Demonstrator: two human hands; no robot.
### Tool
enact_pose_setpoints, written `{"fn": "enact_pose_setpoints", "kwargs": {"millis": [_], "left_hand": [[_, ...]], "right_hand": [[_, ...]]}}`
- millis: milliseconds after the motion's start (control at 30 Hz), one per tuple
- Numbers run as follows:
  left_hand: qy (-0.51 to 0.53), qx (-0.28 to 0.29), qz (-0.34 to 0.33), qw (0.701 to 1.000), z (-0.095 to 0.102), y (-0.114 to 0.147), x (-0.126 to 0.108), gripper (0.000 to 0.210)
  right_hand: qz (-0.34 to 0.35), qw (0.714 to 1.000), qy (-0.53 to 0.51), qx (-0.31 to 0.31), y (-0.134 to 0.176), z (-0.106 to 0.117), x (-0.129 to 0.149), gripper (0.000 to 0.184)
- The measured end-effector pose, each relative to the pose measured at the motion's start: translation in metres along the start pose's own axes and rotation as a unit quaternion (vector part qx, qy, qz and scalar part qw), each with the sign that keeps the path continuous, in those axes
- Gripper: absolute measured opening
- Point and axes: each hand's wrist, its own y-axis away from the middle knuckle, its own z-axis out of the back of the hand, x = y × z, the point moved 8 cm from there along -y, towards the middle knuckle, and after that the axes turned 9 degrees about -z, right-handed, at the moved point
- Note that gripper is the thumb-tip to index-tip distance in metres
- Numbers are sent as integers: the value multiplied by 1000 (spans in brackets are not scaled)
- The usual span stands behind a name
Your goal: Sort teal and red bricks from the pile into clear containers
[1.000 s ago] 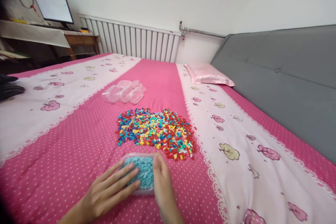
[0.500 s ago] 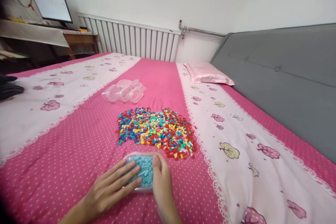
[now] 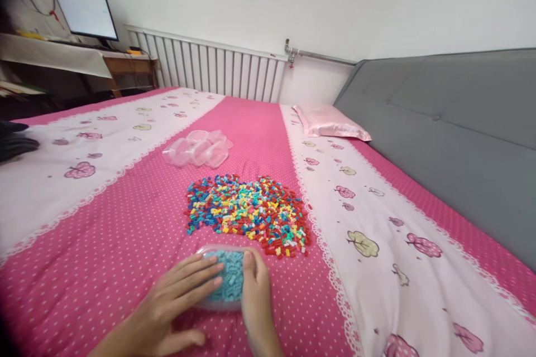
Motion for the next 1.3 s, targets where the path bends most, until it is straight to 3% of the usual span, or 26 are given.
{"fn": "enact_pose_setpoints", "kwargs": {"millis": [67,100,167,233,433,633,767,967,1300], "left_hand": [[51,-86,127,987,2,5,16,59],[83,-132,221,963,0,13,29,56],[171,-183,388,887,-14,29,50,59],[241,-193,458,834,-27,34,59,59],[286,-175,480,811,-32,28,64,58],[281,-180,487,807,-36,31,65,57],[279,-174,481,813,-36,31,59,52],[256,-171,467,829,-35,31,51,45],[216,-157,438,859,-35,30,53,42]], "right_hand": [[10,1000,4,9,2,-2,2,67],[11,1000,6,11,3,-3,2,67],[7,1000,9,4,5,-2,1,69],[-1,1000,15,-3,7,-1,0,72],[5,1000,14,15,10,-4,5,68],[-8,999,14,50,11,-10,7,68],[-35,997,12,66,7,-9,2,78],[-64,997,1,33,-2,0,-8,94],[11,996,45,80,4,-7,14,72]]}}
